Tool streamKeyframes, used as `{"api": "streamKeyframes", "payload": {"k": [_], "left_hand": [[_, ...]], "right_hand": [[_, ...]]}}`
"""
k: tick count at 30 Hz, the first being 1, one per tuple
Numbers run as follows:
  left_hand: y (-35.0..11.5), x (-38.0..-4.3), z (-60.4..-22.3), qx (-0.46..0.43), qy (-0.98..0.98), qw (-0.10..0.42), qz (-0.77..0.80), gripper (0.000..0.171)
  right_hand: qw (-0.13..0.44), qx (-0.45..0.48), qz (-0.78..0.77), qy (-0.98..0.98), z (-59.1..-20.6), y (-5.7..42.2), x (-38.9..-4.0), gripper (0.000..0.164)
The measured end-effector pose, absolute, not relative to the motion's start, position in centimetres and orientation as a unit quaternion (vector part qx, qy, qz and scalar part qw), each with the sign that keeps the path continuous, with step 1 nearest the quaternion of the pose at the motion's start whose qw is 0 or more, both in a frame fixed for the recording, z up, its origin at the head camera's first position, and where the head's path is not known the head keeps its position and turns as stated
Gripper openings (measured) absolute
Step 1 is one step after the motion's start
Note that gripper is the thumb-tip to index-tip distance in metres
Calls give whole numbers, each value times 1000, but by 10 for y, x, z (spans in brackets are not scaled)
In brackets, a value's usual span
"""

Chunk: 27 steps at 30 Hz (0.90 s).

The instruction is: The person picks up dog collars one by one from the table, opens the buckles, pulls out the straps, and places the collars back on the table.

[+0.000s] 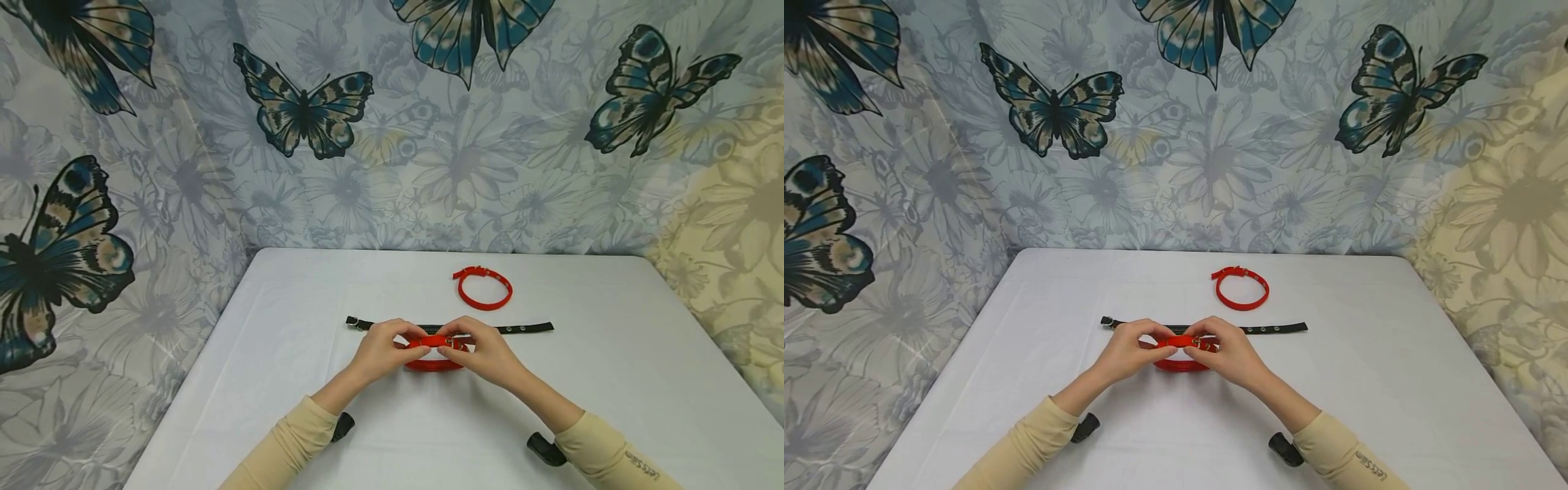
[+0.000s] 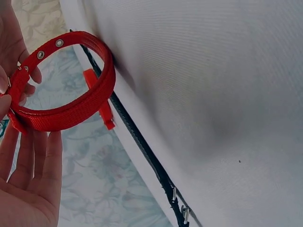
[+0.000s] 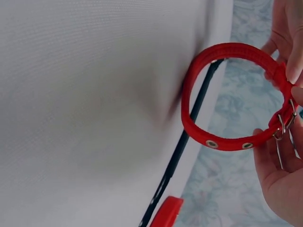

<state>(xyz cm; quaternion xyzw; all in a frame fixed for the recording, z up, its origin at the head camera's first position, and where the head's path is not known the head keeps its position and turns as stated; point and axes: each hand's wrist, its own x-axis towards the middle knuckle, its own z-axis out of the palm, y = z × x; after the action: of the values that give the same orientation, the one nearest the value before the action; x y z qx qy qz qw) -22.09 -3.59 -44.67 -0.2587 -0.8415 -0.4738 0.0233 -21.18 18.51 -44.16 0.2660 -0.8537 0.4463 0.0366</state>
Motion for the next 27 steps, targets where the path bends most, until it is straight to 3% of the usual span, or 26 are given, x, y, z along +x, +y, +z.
{"api": "streamKeyframes", "payload": {"k": [18, 27], "left_hand": [[-34, -219, -448, -262, -849, 28, -458, 21], [-35, -219, -452, -248, -842, 23, -478, 23]], "right_hand": [[60, 277, 453, -845, -444, 181, -210, 23], [45, 266, 488, -830, -448, 182, -208, 23]]}}
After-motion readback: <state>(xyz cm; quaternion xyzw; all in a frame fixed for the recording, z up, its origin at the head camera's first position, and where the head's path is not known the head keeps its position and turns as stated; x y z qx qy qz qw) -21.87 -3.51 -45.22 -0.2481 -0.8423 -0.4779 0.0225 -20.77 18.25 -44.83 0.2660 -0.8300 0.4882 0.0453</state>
